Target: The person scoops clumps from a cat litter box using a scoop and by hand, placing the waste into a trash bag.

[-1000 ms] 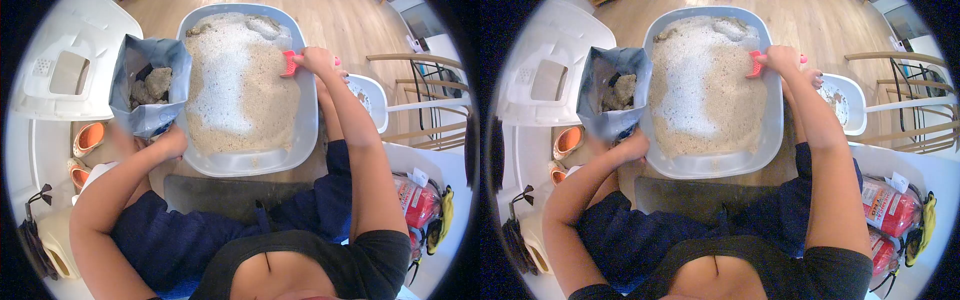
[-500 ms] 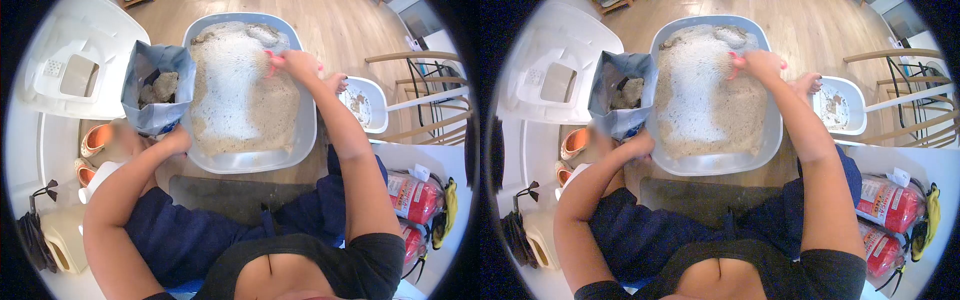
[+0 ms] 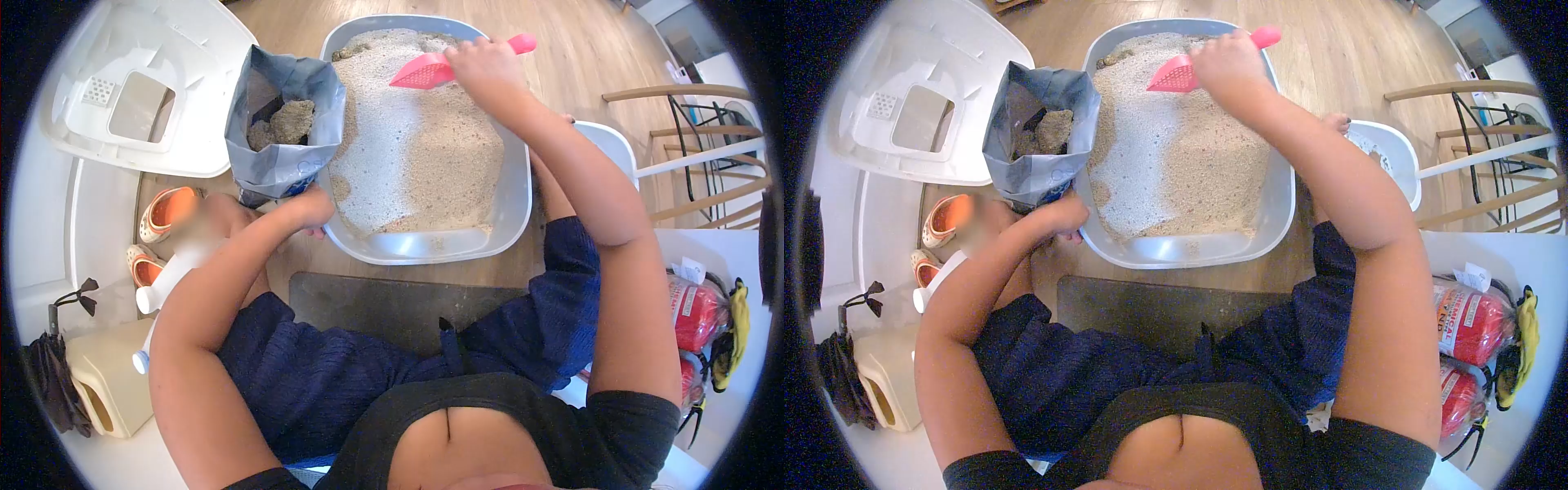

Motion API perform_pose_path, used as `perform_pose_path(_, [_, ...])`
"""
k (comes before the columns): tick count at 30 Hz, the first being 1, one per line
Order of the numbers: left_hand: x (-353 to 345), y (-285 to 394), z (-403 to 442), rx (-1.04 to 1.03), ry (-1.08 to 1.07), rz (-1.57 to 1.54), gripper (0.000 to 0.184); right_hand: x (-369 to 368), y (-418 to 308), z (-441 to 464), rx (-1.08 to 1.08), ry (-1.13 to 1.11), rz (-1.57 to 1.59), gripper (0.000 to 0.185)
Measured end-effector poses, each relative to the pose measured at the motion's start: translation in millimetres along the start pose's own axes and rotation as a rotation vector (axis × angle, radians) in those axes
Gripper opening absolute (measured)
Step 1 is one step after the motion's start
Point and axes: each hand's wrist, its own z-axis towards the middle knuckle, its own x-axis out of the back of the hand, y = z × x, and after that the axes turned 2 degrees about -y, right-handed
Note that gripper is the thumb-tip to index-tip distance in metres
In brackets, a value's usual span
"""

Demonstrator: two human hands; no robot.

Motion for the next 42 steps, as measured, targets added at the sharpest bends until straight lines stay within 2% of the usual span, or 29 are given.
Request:
perform_pose_path(2, [-2.7,-15.5,11.9,-0.036,-0.018,0.048,0.033,-5.3,12.8,-6.6,0.008,0.088,-0.020,0.009])
perform_pose_path(4, [-3.6,-22.3,19.1,0.035,0.007,-0.098,0.032,-6.7,28.3,-8.5,-0.166,-0.076,-0.084,0.009])
perform_pose_path(7, [-0.8,2.4,-2.0,-0.034,0.079,-0.103,0.030,-33.8,52.5,-4.2,-0.257,-0.060,-0.088,0.008])
perform_pose_path(11, [-11.2,-25.1,31.1,-0.026,0.035,-0.067,0.031,-69.5,71.4,8.2,-0.265,-0.052,-0.095,0.008])
perform_pose_path(12, [-14.3,-31.3,42.7,-0.145,-0.035,0.318,0.022,-82.5,71.1,11.1,-0.277,-0.025,-0.098,0.007])
perform_pose_path(13, [-10.8,-22.6,31.1,-0.070,0.003,0.192,0.021,-90.0,70.0,13.6,-0.289,0.002,-0.100,0.007])
perform_pose_path(15, [-3.6,-4.2,6.7,0.061,0.108,-0.074,0.035,-101.1,65.8,15.8,-0.259,-0.014,-0.129,0.007])
perform_pose_path(16, [0.2,-4.8,6.6,-0.164,0.013,0.479,0.039,-103.4,63.4,17.8,-0.229,-0.033,-0.152,0.006])
perform_pose_path(17, [-1.6,-5.6,4.8,-0.213,0.042,0.581,0.042,-105.8,61.7,20.7,-0.224,-0.030,-0.158,0.006])
perform_pose_path(19, [-5.0,-6.2,-0.3,-0.303,0.118,0.789,0.047,-111.8,58.5,25.9,-0.289,-0.208,-0.057,0.012])
perform_pose_path(20, [-5.0,-5.3,-0.1,-0.335,0.138,0.850,0.045,-114.7,56.9,26.8,-0.282,-0.207,-0.060,0.012])
perform_pose_path(22, [-8.0,-3.1,2.5,-0.355,0.164,0.840,0.041,-123.3,54.4,26.9,-0.308,-0.196,-0.019,0.012])
perform_pose_path(25, [-10.9,0.6,2.3,-0.118,0.169,0.164,0.036,-133.8,50.1,28.7,-0.322,-0.177,-0.042,0.012])
perform_pose_path(28, [-12.7,-0.6,-4.6,0.002,0.221,0.011,0.032,-140.8,45.3,30.8,-0.354,-0.189,-0.017,0.012])
perform_pose_path(31, [-15.8,-6.4,-8.4,0.032,0.235,0.066,0.030,-146.2,43.3,33.1,-0.392,-0.169,-0.035,0.010])
perform_pose_path(32, [-17.4,-7.8,-9.2,-0.020,0.214,0.185,0.029,-147.3,44.8,34.0,-0.388,-0.171,-0.035,0.010])
perform_pose_path(34, [-17.9,-8.9,-11.4,-0.281,0.112,0.733,0.029,-147.6,49.0,34.1,-0.351,-0.238,0.059,0.014])
perform_pose_path(35, [-21.3,-8.8,-14.9,-0.153,0.235,0.416,0.027,-147.5,51.0,34.2,-0.351,-0.241,0.061,0.014])
perform_pose_path(37, [-15.0,6.9,-28.6,-0.021,0.352,0.096,0.025,-151.7,57.5,35.7,-0.324,-0.322,0.053,0.015])
perform_pose_path(39, [-9.6,23.6,-38.0,0.214,0.369,-0.221,0.034,-161.7,72.4,38.3,-0.326,-0.322,0.083,0.015])
perform_pose_path(41, [-8.8,23.0,-36.7,0.205,0.351,-0.200,0.037,-170.6,90.7,36.9,-0.338,-0.320,0.114,0.016])
perform_pose_path(42, [-6.6,21.2,-35.7,0.195,0.339,-0.185,0.041,-166.8,99.2,38.4,-0.276,-0.264,0.099,0.012])
